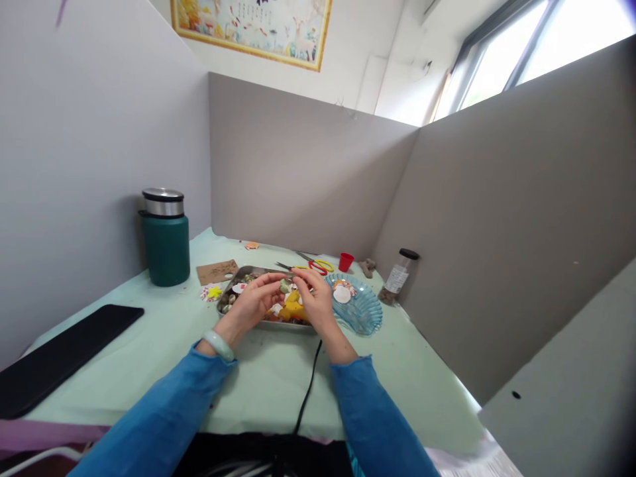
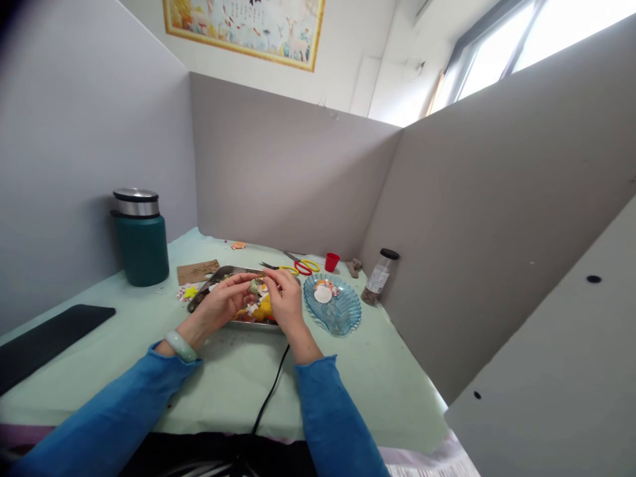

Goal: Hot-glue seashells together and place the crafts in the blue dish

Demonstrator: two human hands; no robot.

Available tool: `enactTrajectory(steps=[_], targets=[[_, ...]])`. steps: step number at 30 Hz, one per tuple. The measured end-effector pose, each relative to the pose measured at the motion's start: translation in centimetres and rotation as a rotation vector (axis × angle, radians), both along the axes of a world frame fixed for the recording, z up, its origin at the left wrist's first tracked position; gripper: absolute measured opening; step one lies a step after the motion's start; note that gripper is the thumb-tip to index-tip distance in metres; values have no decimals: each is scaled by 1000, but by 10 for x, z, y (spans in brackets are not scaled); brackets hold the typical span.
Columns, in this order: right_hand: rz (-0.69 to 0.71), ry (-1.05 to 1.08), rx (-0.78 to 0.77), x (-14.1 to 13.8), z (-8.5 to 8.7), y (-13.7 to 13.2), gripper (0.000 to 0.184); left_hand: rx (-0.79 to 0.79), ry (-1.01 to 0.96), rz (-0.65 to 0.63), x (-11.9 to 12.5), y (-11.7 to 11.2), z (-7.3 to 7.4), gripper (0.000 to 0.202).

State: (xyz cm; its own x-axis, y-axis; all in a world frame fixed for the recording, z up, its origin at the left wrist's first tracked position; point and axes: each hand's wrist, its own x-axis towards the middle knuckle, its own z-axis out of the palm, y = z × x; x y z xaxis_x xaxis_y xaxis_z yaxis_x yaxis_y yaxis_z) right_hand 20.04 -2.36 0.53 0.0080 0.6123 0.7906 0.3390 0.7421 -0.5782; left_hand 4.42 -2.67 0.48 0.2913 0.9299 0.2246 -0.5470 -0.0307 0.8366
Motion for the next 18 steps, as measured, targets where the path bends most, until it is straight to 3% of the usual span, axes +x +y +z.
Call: enactTrajectory(steps=[9, 18], targets=[[16, 30, -80, -4, -9, 3, 13, -8, -55, -47, -3, 1, 0, 30], [-10, -9, -44, -2, -8, 2, 12, 10, -22, -17, -1, 3, -4, 24]])
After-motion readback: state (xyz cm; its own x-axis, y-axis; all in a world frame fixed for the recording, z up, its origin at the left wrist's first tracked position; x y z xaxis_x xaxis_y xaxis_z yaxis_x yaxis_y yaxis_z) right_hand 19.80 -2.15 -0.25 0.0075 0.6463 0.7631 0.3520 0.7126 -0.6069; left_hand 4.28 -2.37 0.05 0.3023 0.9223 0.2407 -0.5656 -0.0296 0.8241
